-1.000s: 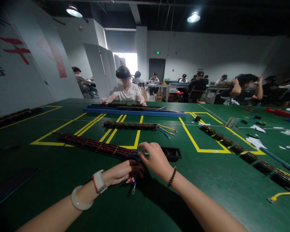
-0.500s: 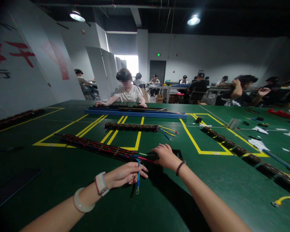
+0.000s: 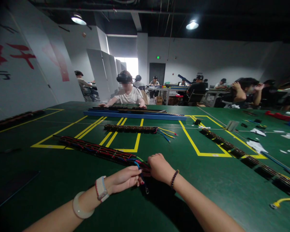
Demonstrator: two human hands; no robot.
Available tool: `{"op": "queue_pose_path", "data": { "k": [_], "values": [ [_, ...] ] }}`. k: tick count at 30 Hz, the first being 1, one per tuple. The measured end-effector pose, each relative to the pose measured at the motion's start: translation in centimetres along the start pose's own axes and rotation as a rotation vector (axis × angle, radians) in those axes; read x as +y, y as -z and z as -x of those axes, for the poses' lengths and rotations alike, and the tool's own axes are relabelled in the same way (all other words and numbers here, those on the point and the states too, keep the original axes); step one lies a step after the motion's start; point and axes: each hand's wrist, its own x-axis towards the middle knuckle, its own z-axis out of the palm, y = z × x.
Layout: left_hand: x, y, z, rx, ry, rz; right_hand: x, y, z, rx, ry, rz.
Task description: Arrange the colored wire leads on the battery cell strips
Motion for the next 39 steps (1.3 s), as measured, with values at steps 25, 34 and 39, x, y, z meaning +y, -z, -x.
{"op": "queue_pose_path", "data": {
  "k": [25,34,39],
  "values": [
    [-0.2,0.0,0.1,0.008,0.008,-0.103,1.3,1.1,-0.1,-0.039,-0.122,-0.028],
    [0.4,-0.7,0.6,0.023,0.027,-0.258,4.2,-1.7,-2.0,0.269,-0.135,0.284],
    [0.2,-0.7,0.4,0.049,-0.016,-0.178,4.8,-3.4,-1.7,0.376,-0.014,0.309]
  ]
}}
